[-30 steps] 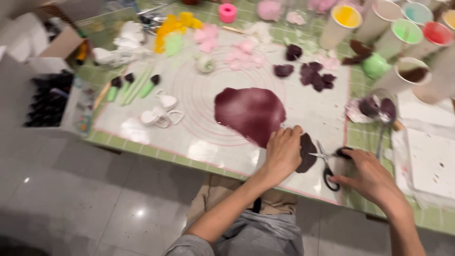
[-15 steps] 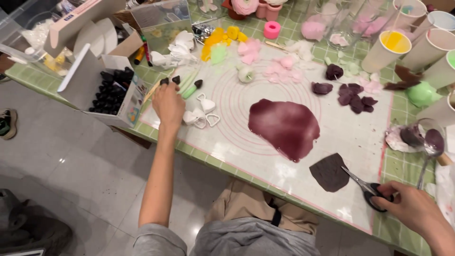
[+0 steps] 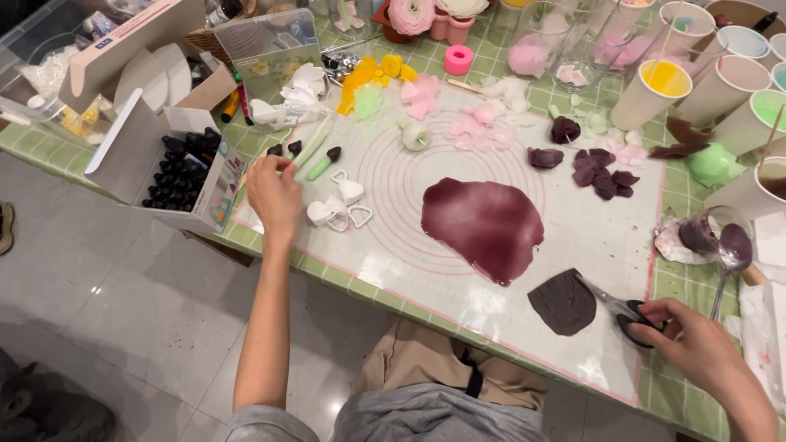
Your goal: Shaping, cutting, and assembling wax components to create decorative flowers for candles.
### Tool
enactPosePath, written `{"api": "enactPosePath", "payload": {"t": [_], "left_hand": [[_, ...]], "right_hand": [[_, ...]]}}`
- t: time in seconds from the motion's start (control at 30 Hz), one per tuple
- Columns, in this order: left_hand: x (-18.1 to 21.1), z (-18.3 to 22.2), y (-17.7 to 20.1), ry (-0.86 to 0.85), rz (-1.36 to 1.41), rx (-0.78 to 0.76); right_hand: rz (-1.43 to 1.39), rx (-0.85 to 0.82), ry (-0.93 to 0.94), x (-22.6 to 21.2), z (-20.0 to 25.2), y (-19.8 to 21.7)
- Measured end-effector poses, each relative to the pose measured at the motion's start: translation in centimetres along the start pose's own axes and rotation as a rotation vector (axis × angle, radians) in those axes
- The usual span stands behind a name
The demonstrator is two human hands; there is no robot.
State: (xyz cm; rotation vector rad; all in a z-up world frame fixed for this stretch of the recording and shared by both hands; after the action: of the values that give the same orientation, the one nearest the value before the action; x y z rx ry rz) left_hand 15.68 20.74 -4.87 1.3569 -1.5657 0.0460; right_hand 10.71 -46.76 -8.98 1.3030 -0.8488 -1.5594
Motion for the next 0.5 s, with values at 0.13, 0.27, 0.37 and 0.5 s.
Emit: {"api": "enactPosePath", "payload": {"t": [0.13,0.27,0.37,0.5], "left_hand": [[1.5,1.8,-2.0,0.259,0.532,-0.314],[10.0,9.2,-4.9,0.374,1.116,-0.829],[17.0,16.3,-7.5,0.416,1.222,-1.126],[23.9,23.2,-9.1,0.408,1.243,-1.436]], "right_hand": [[0.007,-0.006,-0.062,-2.5,0.8,1.0],[-0.167,0.183,0.035,-6.6,1.9,3.0],[-0.679,0.264,0.302,-11.9,2.2,3.9],[-1.177,0.32,0.59,-18.6,3.0,6.2]]}}
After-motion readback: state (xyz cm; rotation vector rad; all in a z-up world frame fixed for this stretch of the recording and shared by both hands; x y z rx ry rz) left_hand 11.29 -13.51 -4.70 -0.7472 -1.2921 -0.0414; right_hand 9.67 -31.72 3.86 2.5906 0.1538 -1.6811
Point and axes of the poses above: each hand's wrist, its own z-axis away from the middle knuckle, its own y-axis out of the back of the hand, x = y × z, the point moved 6 cm from there along -z, towards the middle knuckle, and after that the axes turned 7 degrees about y, right-handed, at the moved point
